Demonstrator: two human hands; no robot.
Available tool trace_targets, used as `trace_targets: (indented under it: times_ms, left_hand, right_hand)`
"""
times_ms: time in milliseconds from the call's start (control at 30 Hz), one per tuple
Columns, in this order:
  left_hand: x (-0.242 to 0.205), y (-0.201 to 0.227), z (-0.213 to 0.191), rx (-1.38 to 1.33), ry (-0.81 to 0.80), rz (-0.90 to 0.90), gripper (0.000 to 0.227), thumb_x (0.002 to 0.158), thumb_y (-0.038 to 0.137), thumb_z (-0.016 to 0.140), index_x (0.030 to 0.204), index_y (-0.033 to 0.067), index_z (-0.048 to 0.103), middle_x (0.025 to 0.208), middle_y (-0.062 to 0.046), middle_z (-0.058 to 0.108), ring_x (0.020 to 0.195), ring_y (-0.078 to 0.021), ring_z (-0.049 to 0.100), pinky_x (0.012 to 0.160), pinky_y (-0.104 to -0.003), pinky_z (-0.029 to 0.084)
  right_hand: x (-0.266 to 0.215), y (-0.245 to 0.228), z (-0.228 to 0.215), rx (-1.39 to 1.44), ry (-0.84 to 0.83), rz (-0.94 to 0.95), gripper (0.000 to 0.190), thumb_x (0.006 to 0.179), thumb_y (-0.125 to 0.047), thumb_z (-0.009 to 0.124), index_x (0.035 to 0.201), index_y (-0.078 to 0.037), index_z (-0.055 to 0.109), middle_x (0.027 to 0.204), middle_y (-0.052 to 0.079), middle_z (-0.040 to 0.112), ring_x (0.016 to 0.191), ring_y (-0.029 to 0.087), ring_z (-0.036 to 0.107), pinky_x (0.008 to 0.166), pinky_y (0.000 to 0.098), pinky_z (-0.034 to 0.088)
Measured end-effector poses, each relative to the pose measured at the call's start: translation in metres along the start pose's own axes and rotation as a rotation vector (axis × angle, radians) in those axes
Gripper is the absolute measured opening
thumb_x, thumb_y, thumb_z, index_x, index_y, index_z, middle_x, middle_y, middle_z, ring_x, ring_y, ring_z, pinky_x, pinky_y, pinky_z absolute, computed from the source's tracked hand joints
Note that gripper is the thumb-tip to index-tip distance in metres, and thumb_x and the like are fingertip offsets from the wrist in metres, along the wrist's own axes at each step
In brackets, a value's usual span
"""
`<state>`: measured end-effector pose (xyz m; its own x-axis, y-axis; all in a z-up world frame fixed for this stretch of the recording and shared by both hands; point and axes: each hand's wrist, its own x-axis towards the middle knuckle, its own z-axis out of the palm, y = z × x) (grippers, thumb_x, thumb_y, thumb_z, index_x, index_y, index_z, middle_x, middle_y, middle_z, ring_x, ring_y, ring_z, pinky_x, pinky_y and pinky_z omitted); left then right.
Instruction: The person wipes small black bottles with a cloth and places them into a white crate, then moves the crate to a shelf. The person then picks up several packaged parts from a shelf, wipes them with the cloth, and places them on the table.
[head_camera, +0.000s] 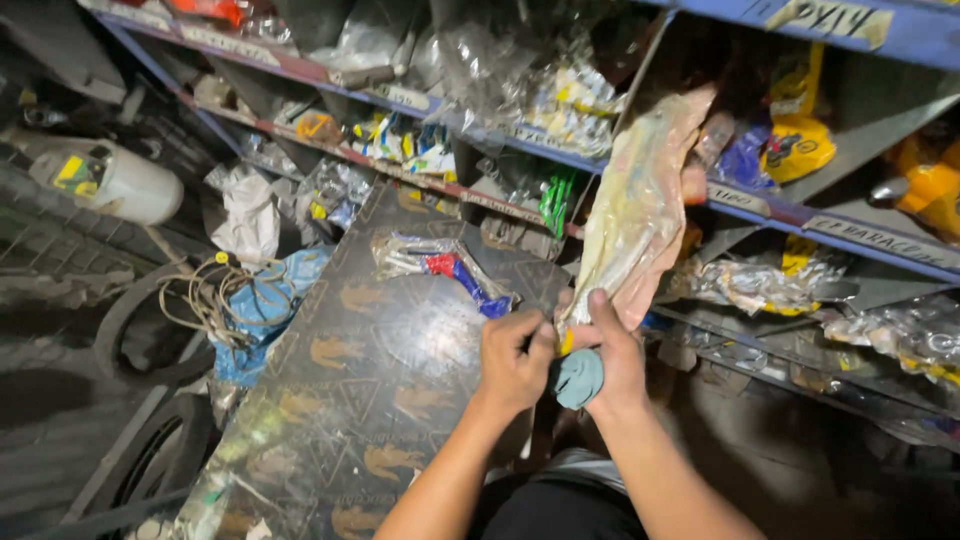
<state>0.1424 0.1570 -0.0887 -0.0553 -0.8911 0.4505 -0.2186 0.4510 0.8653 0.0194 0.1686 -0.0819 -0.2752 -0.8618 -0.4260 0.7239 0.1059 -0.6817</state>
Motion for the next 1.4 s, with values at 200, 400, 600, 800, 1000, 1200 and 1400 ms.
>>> trace_targets:
  times_ms: [200,400,600,800,1000,1200,1400]
  left_hand:
    - [-0.007,-0.001,-0.016,-0.248,0.067,-0.247,0.032,0.104,0.030,0.048,0.105,0.0052,0.069,0.092,-0.018,0.072,0.093,-0.0251,0.064,0.088,-0.043,0.051]
    - [-0.022,-0.003,-0.033,-0.348,-0.030,-0.342,0.016,0.099,0.020,0.065,0.098,0.0062,0.074,0.083,-0.001,0.069,0.090,-0.0131,0.055,0.086,-0.036,0.052]
    - [-0.021,0.008,-0.058,-0.067,0.224,-0.427,0.020,0.090,0.024,0.079,0.075,0.0121,0.072,0.062,0.002,0.067,0.074,-0.0047,0.051,0.068,-0.029,0.049]
    - [-0.022,-0.030,-0.048,0.081,0.463,-0.473,0.030,0.093,0.021,0.076,0.068,0.0122,0.062,0.057,-0.001,0.057,0.066,-0.0073,0.047,0.061,-0.028,0.043]
    - [0.013,-0.083,-0.038,0.147,0.576,-0.491,0.026,0.096,0.018,0.071,0.075,0.0059,0.061,0.068,-0.012,0.067,0.074,-0.0155,0.059,0.072,-0.036,0.051]
    - [0.043,-0.150,-0.025,-0.172,0.483,-0.706,0.029,0.092,0.016,0.070,0.115,-0.0001,0.063,0.112,-0.021,0.072,0.109,-0.0284,0.064,0.097,-0.051,0.050]
    - [0.052,-0.201,-0.015,-0.235,0.485,-0.810,0.050,0.088,0.014,0.071,0.135,0.0035,0.061,0.123,-0.018,0.070,0.122,-0.0316,0.061,0.108,-0.050,0.043]
  right_hand:
    - [-0.035,0.042,-0.015,-0.173,-0.003,-0.120,0.052,0.085,-0.021,0.078,0.130,-0.005,0.059,0.114,0.018,0.073,0.098,0.031,0.075,0.080,0.0493,0.065]
    - [-0.048,0.065,-0.016,-0.358,-0.082,-0.010,0.059,0.081,-0.027,0.083,0.129,-0.002,0.060,0.098,0.012,0.067,0.072,0.023,0.068,0.071,0.0454,0.065]
    - [-0.020,0.085,-0.014,-0.481,-0.248,0.042,0.054,0.080,-0.022,0.085,0.125,0.002,0.066,0.101,0.013,0.072,0.084,0.022,0.069,0.075,0.0466,0.061]
    - [-0.018,0.093,0.024,-0.580,-0.356,-0.112,0.070,0.081,-0.013,0.080,0.144,-0.001,0.050,0.129,0.016,0.059,0.117,0.024,0.057,0.107,0.0485,0.045]
    - [0.063,0.099,0.031,-0.616,-0.406,-0.041,0.041,0.082,-0.011,0.083,0.120,-0.003,0.069,0.105,0.008,0.070,0.096,0.017,0.062,0.089,0.0393,0.053]
    - [0.184,0.137,0.010,-0.911,-0.526,-0.071,0.022,0.092,-0.004,0.066,0.112,-0.002,0.075,0.098,0.011,0.072,0.093,0.022,0.064,0.087,0.0407,0.051]
    - [0.244,0.172,-0.002,-1.184,-0.610,-0.187,0.023,0.092,-0.013,0.063,0.107,-0.009,0.079,0.085,0.015,0.075,0.087,0.028,0.073,0.079,0.0431,0.054]
